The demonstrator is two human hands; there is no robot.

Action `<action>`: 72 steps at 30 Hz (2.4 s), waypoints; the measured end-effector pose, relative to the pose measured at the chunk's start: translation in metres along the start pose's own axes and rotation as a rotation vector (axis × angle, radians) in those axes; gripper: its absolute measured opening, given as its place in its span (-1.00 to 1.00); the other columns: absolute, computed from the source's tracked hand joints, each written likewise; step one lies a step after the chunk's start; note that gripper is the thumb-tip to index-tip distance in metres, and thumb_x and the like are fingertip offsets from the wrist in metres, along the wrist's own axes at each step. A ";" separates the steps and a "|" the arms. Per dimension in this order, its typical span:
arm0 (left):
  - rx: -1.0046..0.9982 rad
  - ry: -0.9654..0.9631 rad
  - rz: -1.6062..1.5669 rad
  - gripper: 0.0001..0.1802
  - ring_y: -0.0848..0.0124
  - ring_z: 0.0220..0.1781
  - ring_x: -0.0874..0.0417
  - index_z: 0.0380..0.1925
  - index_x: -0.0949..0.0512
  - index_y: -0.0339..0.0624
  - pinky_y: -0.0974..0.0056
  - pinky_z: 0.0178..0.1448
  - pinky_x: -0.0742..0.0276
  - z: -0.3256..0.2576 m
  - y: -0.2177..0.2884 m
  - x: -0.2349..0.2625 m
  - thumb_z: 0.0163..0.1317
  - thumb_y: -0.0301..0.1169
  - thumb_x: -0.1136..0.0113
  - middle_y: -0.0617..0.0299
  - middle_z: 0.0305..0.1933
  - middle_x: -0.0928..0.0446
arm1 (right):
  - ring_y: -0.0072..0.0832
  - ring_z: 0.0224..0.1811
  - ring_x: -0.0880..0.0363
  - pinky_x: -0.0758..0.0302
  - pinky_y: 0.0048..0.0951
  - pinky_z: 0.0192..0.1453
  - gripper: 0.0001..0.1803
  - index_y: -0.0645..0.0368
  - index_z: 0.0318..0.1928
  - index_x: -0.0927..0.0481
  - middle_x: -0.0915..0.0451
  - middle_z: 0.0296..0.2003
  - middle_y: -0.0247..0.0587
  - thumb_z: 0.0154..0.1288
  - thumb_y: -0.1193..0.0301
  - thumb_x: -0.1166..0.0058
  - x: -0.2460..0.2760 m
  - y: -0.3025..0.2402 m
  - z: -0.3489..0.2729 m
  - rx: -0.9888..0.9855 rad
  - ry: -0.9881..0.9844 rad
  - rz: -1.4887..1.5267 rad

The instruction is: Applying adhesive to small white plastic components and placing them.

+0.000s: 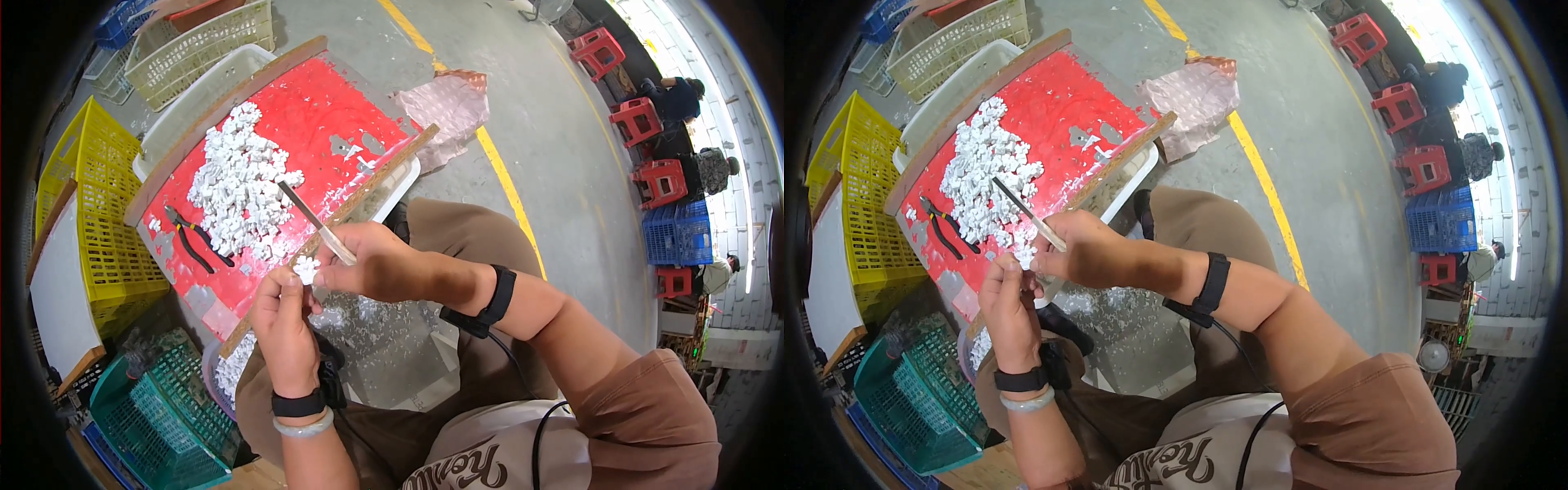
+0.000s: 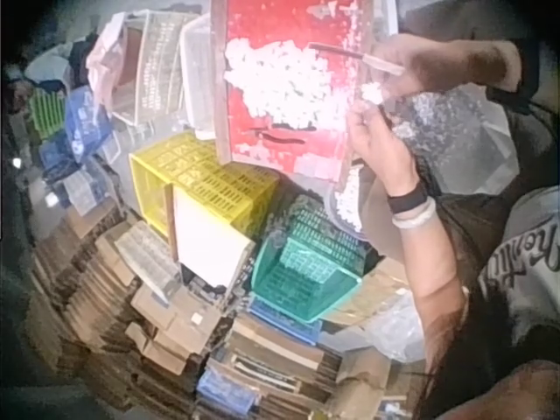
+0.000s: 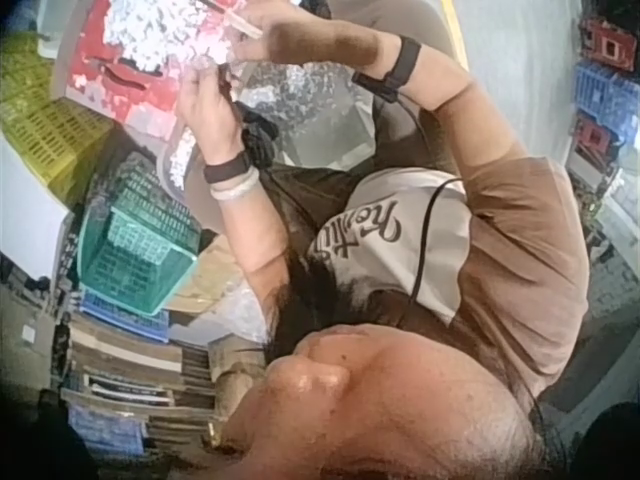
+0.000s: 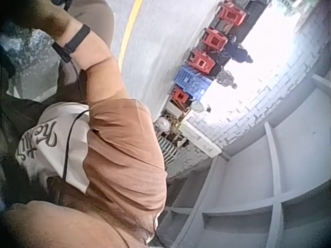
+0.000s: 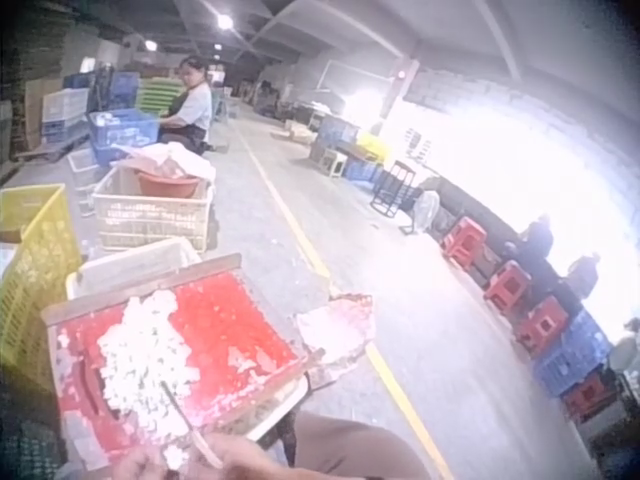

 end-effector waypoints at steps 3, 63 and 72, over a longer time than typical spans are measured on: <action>-0.005 0.061 -0.038 -0.84 0.57 -0.47 -0.39 -0.32 -0.47 -0.21 0.46 -0.39 -0.33 -0.002 0.001 0.000 0.35 -0.34 -0.04 0.33 -0.48 -0.41 | -0.62 -0.36 -0.48 -0.44 -0.50 -0.22 -0.81 0.25 -0.34 -0.51 -0.56 -0.45 -0.29 0.11 0.42 -0.23 0.003 0.003 0.002 0.013 0.037 -0.092; -0.119 0.200 0.224 -0.84 0.67 -0.48 -0.31 -0.29 -0.56 -0.29 0.53 -0.41 -0.23 -0.014 0.013 0.005 0.33 -0.43 -0.05 0.39 -0.45 -0.43 | -0.70 -0.33 -0.36 -0.39 -0.52 -0.26 -0.79 0.31 -0.21 -0.47 -0.49 -0.42 -0.36 0.22 0.44 -0.14 0.002 0.012 0.010 -0.029 0.094 -0.159; -0.047 0.259 0.179 -0.81 0.63 -0.48 -0.39 -0.18 -0.57 -0.34 0.51 -0.41 -0.28 -0.010 0.010 0.005 0.26 -0.46 -0.13 0.33 -0.44 -0.50 | -0.64 -0.46 -0.37 -0.37 -0.45 -0.39 -0.82 0.27 -0.38 -0.46 -0.47 -0.56 -0.25 0.15 0.41 -0.14 0.002 0.012 0.012 0.043 0.139 -0.159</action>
Point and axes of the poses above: each hand's wrist, its own z-axis towards the middle knuckle, its own x-axis out of the back of the hand, y = z × x, the point moved 5 cm from there along z, towards the middle knuckle
